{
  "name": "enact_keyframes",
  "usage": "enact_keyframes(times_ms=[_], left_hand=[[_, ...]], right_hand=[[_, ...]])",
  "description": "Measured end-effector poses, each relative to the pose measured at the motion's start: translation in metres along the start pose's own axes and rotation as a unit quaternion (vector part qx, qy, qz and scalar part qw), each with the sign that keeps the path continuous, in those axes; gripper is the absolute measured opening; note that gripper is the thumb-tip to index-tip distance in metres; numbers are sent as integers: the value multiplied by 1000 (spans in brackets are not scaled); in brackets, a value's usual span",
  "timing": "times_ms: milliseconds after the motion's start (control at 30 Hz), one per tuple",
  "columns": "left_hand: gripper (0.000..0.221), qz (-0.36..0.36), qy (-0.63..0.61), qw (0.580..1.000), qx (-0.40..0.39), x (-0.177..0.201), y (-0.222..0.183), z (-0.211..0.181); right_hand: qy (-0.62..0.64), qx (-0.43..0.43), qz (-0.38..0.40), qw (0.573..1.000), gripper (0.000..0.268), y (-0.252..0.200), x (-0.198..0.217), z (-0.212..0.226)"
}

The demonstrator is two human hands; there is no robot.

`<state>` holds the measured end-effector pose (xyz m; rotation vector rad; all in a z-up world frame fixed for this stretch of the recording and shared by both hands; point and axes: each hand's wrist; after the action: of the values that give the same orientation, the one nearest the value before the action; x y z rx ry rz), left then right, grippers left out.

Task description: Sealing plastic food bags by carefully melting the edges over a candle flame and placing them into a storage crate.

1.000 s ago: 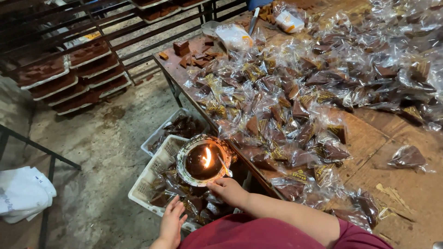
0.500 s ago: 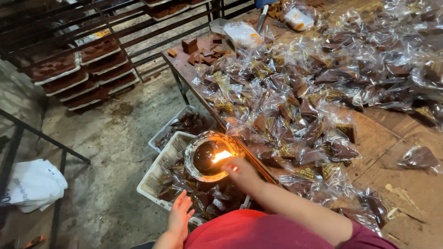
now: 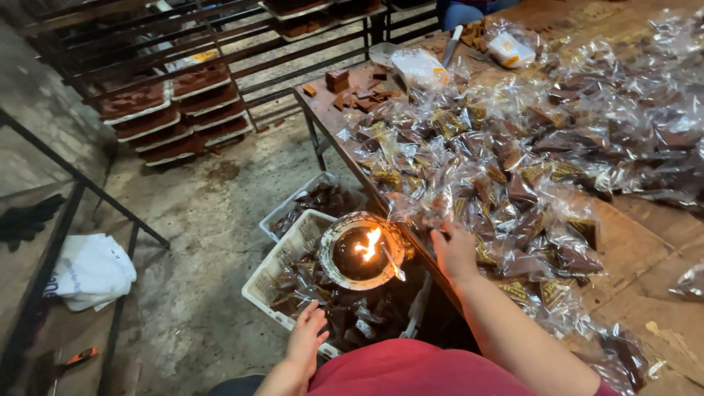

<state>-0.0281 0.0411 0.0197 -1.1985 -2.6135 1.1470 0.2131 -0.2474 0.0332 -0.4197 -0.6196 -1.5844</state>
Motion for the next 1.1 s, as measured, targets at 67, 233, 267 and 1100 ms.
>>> enact_keyframes(times_ms=[67, 233, 267, 1100], left_hand=[[56, 37, -4, 999, -10, 0, -3, 2], [57, 171, -55, 984, 8, -8, -22, -3], [68, 236, -81, 967, 57, -9, -24, -2], [36, 109, -61, 991, -53, -13, 4, 13]], right_hand=[[43, 62, -60, 995, 43, -7, 14, 15], [122, 137, -88, 979, 21, -60, 25, 57], [129, 226, -25, 965, 15, -67, 13, 52], [139, 65, 197, 968, 29, -104, -23, 73]])
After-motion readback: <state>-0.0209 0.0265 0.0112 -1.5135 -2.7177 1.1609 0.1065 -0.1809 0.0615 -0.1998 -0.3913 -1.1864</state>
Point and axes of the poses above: each hand's wrist, its own y-axis towards the middle knuckle, its own x-axis out of the back of the hand, z = x × y, and after that the axes turned 8 degrees about -y, right-handed
